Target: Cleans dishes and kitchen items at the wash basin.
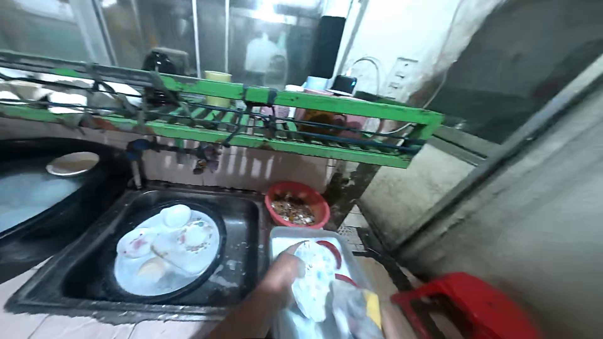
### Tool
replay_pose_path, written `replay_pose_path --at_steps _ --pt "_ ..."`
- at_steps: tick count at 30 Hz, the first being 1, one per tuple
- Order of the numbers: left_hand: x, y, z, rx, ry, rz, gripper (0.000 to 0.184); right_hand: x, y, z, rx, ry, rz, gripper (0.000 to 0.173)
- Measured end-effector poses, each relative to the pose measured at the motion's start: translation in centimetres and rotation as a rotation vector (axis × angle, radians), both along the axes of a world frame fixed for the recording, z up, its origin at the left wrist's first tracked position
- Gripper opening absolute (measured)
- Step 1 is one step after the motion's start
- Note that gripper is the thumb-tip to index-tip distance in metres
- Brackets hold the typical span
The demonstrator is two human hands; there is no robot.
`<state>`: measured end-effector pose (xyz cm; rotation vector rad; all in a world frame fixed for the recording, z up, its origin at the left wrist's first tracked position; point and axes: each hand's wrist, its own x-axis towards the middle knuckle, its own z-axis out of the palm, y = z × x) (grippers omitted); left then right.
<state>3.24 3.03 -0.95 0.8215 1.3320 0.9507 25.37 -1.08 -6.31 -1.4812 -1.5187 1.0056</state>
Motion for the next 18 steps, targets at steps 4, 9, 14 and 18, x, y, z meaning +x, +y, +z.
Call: replay_pose_path --at_steps 4,9,14,18 --pt "3.8 -4.1 0.5 0.03 -0.26 -0.004 0.068 -4.7 2.0 1.6 0.228 -0.034 -0.042 0.083" --pt "4.1 -3.7 -2.1 0.283 -0.324 0.152 0.047 -7.4 4.4 1.0 0.214 -0.039 -0.149 0.082" --pt "0.1 -0.1 0.3 0.095 -0.375 0.389 0.036 -8.3 1.4 1.2 0.285 -0.091 0.135 0.079" --pt "1.4 -1.0 -1.0 0.087 -0.428 0.303 0.043 -6.7 4.9 0.9 0.11 -0.22 -0.058 0.073"
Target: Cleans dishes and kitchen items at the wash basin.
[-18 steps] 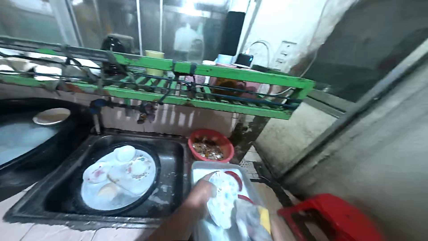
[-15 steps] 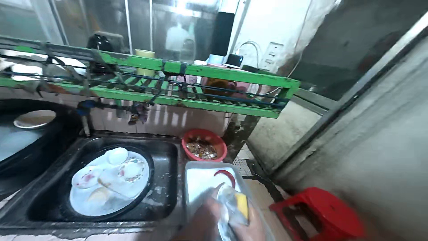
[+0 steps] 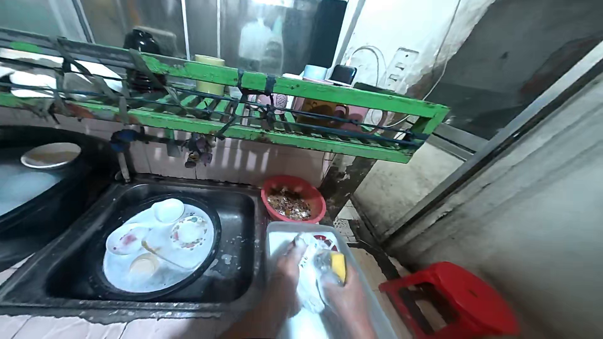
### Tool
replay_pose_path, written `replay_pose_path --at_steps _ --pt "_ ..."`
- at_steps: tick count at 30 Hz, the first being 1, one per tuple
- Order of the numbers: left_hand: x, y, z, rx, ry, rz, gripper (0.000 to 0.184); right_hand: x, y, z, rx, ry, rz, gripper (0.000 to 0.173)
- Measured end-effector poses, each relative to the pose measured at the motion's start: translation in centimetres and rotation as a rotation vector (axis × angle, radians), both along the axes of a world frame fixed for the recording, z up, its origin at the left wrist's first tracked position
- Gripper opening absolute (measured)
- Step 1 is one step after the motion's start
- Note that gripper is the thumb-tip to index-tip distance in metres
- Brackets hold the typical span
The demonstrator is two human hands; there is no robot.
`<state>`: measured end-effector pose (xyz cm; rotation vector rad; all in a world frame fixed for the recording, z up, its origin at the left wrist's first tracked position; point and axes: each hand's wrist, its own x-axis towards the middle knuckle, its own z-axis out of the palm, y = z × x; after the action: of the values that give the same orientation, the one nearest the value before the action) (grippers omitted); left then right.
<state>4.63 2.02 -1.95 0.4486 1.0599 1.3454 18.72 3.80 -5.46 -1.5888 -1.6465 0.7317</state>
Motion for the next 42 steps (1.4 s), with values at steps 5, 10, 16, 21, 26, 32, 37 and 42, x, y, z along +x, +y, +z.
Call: replay_pose_path --at_steps 5,10,16,21,26,32,37,42 --pt "3.2 -1.8 -0.1 0.021 -0.034 0.025 0.039 -1.9 -1.9 0.8 0.059 0.21 -0.001 0.087" --pt "2.5 -2.2 -1.6 0.345 0.384 -0.093 0.049 1.3 3.3 1.1 -0.106 0.785 -0.273 0.049" --pt "-0.9 0.7 -0.6 -0.298 -0.253 -0.095 0.05 4.9 2.0 3.6 0.092 1.067 0.154 0.041" --pt "-0.3 -0.3 1.3 -0.177 -0.162 -0.145 0.036 4.4 0.9 1.3 -0.169 0.375 -0.149 0.067" --pt "1.8 -3.0 0.6 -0.151 0.15 -0.462 0.022 -0.2 -4.0 3.3 0.082 0.135 0.076 0.074" --pt "1.3 -4.2 1.9 0.014 0.401 -0.683 0.071 3.2 0.9 3.1 -0.097 0.413 -0.211 0.069" --pt "0.4 -3.7 1.9 -0.125 0.311 -0.716 0.026 0.2 -4.4 5.5 0.207 0.168 0.178 0.075" --pt "1.7 -3.9 1.4 -0.045 -0.13 -0.317 0.047 2.0 -1.1 3.2 -0.027 0.339 -0.153 0.074"
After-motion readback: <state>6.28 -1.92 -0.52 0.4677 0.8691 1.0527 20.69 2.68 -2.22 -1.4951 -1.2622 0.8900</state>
